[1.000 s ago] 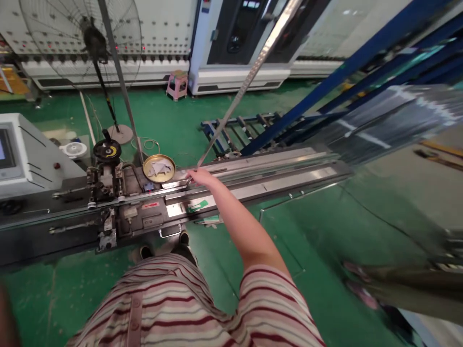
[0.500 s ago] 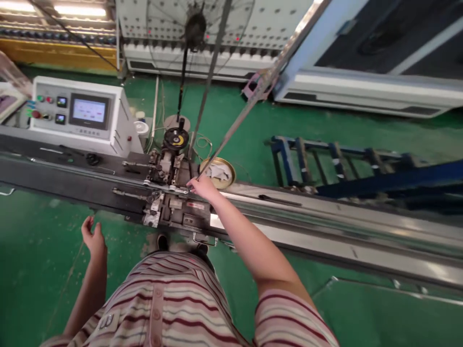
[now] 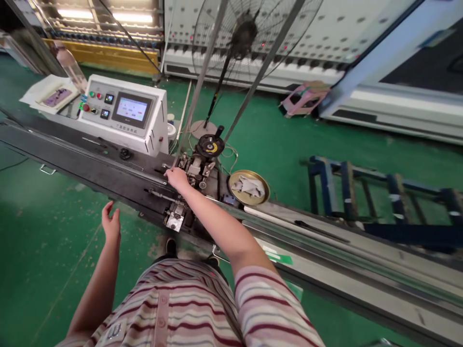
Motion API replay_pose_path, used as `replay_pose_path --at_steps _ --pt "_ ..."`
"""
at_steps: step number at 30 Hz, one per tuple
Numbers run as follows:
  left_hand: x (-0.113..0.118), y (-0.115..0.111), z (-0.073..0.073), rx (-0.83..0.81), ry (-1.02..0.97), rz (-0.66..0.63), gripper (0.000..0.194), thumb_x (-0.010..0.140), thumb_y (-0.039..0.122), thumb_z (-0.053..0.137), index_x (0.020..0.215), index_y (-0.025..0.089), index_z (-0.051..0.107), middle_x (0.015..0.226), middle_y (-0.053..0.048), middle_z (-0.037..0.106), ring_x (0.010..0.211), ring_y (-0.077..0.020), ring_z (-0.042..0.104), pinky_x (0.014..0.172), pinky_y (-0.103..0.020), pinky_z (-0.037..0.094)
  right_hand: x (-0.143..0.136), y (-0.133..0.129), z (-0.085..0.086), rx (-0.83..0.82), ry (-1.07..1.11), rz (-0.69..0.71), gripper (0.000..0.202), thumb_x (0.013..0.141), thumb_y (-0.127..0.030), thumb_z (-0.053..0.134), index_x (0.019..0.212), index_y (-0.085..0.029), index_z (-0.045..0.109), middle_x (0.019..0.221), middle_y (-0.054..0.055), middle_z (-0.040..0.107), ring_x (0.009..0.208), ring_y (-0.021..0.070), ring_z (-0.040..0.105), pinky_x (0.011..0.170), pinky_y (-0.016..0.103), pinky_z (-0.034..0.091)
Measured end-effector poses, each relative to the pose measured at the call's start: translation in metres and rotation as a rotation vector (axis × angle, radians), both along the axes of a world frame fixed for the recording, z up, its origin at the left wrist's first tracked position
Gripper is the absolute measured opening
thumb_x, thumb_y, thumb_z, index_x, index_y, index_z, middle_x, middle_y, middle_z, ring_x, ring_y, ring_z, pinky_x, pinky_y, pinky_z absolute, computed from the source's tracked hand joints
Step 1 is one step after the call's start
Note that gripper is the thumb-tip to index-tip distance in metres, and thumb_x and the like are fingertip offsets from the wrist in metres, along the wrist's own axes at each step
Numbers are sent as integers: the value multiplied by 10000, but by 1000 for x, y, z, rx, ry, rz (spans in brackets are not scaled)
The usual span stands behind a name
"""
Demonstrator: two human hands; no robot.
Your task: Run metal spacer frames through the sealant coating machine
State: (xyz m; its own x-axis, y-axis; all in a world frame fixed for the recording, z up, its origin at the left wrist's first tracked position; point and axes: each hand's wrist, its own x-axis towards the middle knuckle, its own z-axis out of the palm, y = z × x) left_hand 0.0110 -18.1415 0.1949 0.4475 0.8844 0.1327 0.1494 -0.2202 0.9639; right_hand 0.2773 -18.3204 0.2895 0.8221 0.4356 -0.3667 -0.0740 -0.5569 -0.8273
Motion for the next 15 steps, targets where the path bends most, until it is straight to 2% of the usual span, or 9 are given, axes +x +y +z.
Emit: replay_pose_path --at_steps 2,4,6,8,11,13,15 --pt "23 4 13 -72 -55 -44 491 810 295 681 1275 222 543 1371 -124 532 1285 -232 498 1102 -394 392 -4 9 9 23 11 -49 292 875 -211 465 883 -143 749 771 48 711 680 143 684 732 248 562" --pt "50 7 28 -221 -134 -80 585 806 262 696 1344 232 469 1428 -135 490 1318 -215 480 1139 -379 350 -8 2 23 63 45 -99 274 863 -201 475 870 -141 742 726 41 699 638 136 673 687 239 566" --pt "77 6 47 -427 -198 -97 654 817 239 689 1400 243 394 1464 -143 461 1336 -200 476 1154 -375 329 -12 -18 44 151 110 -142 254 852 -189 483 838 -133 731 687 42 688 615 135 665 643 230 563" --pt "103 -5 67 -603 -223 -144 678 837 248 672 1431 266 345 1472 -133 465 1316 -195 506 1143 -385 347 -16 -50 68 256 182 -176 243 847 -177 488 796 -125 719 674 49 685 616 137 666 609 218 555" --pt "132 -47 97 -691 -278 -351 771 855 284 667 1478 365 220 1462 -106 492 1225 -214 592 1010 -386 480 -20 -109 98 334 240 -201 251 857 -159 479 775 -116 712 688 59 692 639 143 680 593 206 549" --pt "145 -91 115 -651 -355 -504 888 846 285 688 1483 449 92 1457 -98 501 1182 -234 624 864 -338 549 -24 -153 108 362 252 -212 272 888 -167 461 788 -111 708 724 70 703 670 148 694 611 210 556" --pt "154 -144 130 -569 -405 -594 980 829 283 712 1469 493 1 1445 -106 512 1152 -248 644 752 -281 566 -28 -199 108 379 255 -238 306 943 -221 433 840 -113 700 756 82 708 698 155 703 627 223 563"
